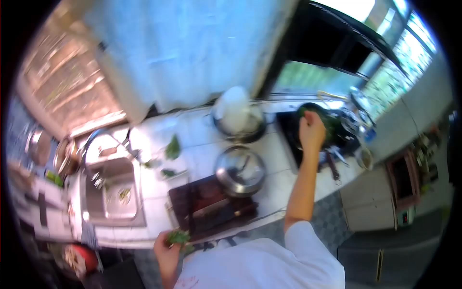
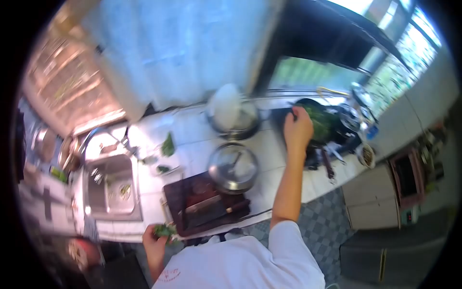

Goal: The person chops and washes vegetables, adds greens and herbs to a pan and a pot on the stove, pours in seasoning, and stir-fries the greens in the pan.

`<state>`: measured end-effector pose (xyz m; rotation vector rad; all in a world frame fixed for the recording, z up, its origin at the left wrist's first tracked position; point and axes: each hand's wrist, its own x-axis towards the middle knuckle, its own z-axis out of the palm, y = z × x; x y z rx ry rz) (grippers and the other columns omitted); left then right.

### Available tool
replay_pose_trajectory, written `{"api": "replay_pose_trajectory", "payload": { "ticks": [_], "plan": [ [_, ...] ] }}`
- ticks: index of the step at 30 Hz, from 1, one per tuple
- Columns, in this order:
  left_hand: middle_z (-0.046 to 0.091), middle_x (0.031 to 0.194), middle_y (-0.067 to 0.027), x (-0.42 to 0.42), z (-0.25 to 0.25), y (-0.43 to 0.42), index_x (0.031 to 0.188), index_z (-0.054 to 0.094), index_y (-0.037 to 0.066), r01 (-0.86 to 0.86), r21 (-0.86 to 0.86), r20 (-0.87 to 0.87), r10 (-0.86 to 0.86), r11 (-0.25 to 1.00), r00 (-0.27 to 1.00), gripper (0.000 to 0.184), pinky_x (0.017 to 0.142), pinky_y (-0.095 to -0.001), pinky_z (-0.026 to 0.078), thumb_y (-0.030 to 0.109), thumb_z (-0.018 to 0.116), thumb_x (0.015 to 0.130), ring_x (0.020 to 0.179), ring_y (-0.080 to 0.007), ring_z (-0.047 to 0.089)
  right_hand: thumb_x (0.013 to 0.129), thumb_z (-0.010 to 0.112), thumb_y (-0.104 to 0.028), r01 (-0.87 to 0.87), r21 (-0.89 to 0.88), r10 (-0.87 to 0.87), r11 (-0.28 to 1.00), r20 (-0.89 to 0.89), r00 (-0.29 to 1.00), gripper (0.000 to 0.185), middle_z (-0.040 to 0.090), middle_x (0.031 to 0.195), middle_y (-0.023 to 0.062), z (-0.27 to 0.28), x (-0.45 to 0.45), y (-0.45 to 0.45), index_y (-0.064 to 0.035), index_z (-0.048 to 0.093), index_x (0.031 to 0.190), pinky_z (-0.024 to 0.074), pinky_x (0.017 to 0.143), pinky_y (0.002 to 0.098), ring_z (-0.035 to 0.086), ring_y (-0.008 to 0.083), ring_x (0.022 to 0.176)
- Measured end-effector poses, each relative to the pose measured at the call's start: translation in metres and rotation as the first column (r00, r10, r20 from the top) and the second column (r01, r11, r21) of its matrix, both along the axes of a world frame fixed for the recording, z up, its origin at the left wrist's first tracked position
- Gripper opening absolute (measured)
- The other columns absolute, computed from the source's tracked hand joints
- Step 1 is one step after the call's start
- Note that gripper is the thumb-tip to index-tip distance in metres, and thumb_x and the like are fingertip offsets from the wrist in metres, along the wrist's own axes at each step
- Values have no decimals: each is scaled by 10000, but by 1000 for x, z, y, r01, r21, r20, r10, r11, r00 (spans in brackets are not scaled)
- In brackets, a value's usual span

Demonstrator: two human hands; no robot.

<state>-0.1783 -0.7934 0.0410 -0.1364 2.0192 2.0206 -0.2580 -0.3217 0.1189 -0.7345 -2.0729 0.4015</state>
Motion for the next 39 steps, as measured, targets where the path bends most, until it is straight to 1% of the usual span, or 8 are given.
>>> {"api": "replay_pose_trajectory", "payload": {
  "ticks": [8,13,16,23,27,30,33,39],
  "plan": [
    [612,837,-80,-12,-18,-111,957,560,-26,-82,29,93,79,996,992,251,608,-238,510,-117,565,723,720,-129,599,747,615,-148,-734,-476,844,485,37,534,182,643,805,113,-89,-115,-259,-40,635,892,486,658,328,620,248,718],
    [612,830,-78,-14,-34,-192,960,562,-27,-156,17,52,155,988,987,251,600,-238,503,-114,563,725,704,-118,589,723,603,-173,-303,-222,368,927,690,623,142,633,821,151,-176,-237,-345,-51,630,791,483,652,383,610,304,727],
    [601,812,-68,-18,-42,-230,942,559,-26,-249,10,57,248,968,967,235,577,-228,491,-108,566,722,685,-108,578,722,548,-125,-445,-321,527,836,247,813,120,626,790,162,-153,-250,-402,-74,630,794,470,679,438,601,342,754],
    [594,803,-58,-35,-41,-275,944,554,-18,-285,34,94,281,958,955,233,553,-221,487,-82,593,723,661,-107,574,789,535,-106,-545,-161,421,823,817,395,159,612,994,132,-276,-295,-478,-51,615,915,503,751,424,595,325,932],
    [587,757,-72,-41,-41,-291,926,528,-20,-335,46,67,331,941,941,209,524,-252,479,-96,576,737,613,-138,575,793,508,-124,-365,-291,464,884,628,625,148,605,928,154,-270,-304,-486,-43,590,885,477,739,446,593,350,880],
    [583,756,-75,-42,-51,-307,922,519,-20,-350,28,83,347,936,934,212,521,-255,479,-84,591,734,612,-141,575,788,460,-111,-494,-456,495,740,-129,859,151,579,832,227,-248,-354,-475,-23,562,857,434,674,450,561,402,811],
    [602,855,-79,-34,-66,-326,1009,549,-8,-238,-9,68,238,971,969,227,624,-271,456,82,629,817,709,-127,540,723,475,-89,-515,-694,573,504,-178,800,145,568,655,89,-228,-409,-470,-23,581,795,411,554,356,540,188,631],
    [597,904,-78,-47,-64,-347,1048,505,-2,-84,-105,127,97,991,987,296,688,-292,464,66,652,800,787,-139,557,757,498,-167,-485,-599,554,637,-81,828,193,600,823,244,-225,-420,-473,-9,599,804,448,703,438,589,381,829]
  ]
}}
